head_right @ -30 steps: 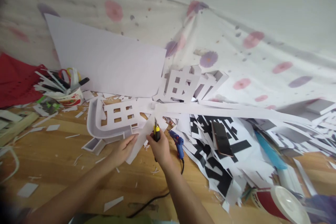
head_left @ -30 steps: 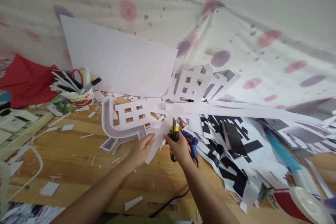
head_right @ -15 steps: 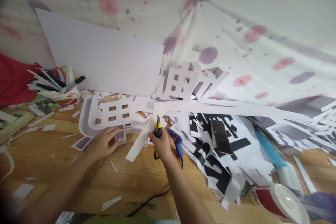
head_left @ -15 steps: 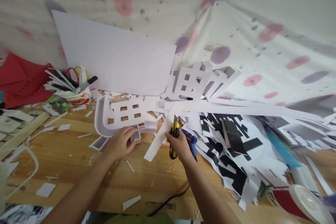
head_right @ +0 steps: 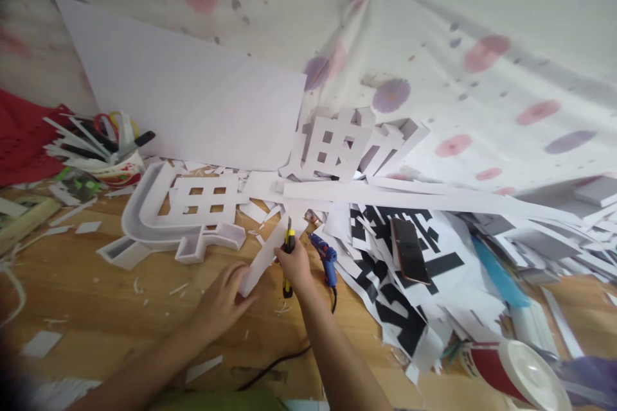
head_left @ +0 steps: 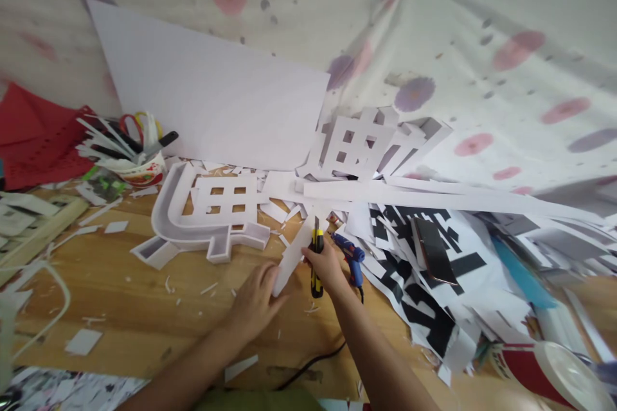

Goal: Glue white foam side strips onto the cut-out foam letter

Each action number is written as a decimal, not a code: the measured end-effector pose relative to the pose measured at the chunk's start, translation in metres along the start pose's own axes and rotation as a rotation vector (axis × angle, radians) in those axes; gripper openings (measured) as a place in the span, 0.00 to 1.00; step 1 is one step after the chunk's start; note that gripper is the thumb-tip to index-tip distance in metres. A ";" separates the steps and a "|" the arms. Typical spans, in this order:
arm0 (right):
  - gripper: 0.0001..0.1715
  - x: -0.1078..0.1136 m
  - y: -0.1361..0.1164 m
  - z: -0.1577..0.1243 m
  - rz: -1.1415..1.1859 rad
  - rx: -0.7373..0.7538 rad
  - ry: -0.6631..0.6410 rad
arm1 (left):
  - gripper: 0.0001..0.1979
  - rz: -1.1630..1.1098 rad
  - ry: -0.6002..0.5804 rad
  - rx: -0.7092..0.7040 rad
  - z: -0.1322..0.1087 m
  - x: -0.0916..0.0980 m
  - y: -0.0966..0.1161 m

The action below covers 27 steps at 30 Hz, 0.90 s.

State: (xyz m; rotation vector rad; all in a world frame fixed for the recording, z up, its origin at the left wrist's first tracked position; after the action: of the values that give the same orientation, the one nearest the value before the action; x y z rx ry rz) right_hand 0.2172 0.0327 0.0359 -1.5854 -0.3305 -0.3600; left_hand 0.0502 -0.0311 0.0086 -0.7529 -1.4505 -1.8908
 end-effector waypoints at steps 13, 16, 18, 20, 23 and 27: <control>0.08 -0.001 -0.024 -0.041 -0.812 0.220 -0.507 | 0.08 -0.062 -0.002 0.109 0.003 -0.011 -0.020; 0.10 -0.017 -0.023 -0.048 -0.969 0.259 -0.564 | 0.07 -0.066 0.006 0.064 0.002 -0.014 -0.023; 0.11 -0.025 -0.020 -0.050 -1.010 0.252 -0.583 | 0.07 -0.063 0.007 0.059 0.002 -0.015 -0.025; 0.13 -0.029 -0.018 -0.051 -1.027 0.229 -0.586 | 0.06 -0.061 0.012 0.064 0.002 -0.016 -0.025; 0.15 -0.028 -0.018 -0.051 -1.038 0.212 -0.577 | 0.06 -0.063 0.032 0.061 0.002 -0.016 -0.025; 0.16 -0.026 -0.018 -0.053 -1.054 0.245 -0.587 | 0.06 -0.072 0.045 0.051 0.003 -0.016 -0.025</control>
State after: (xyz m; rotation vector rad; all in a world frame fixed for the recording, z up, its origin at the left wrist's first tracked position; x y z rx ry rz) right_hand 0.1849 -0.0188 0.0428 -1.1288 -1.6179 -0.6096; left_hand 0.0416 -0.0210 -0.0178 -0.6377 -1.5101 -1.9052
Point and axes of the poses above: each hand's wrist, its own z-axis towards the middle knuckle, its own x-axis out of the back of the hand, y = z × x, the point moved 1 cm from there along z, towards the middle knuckle, and after that the axes turned 14 degrees about x, right-handed, at the moved point
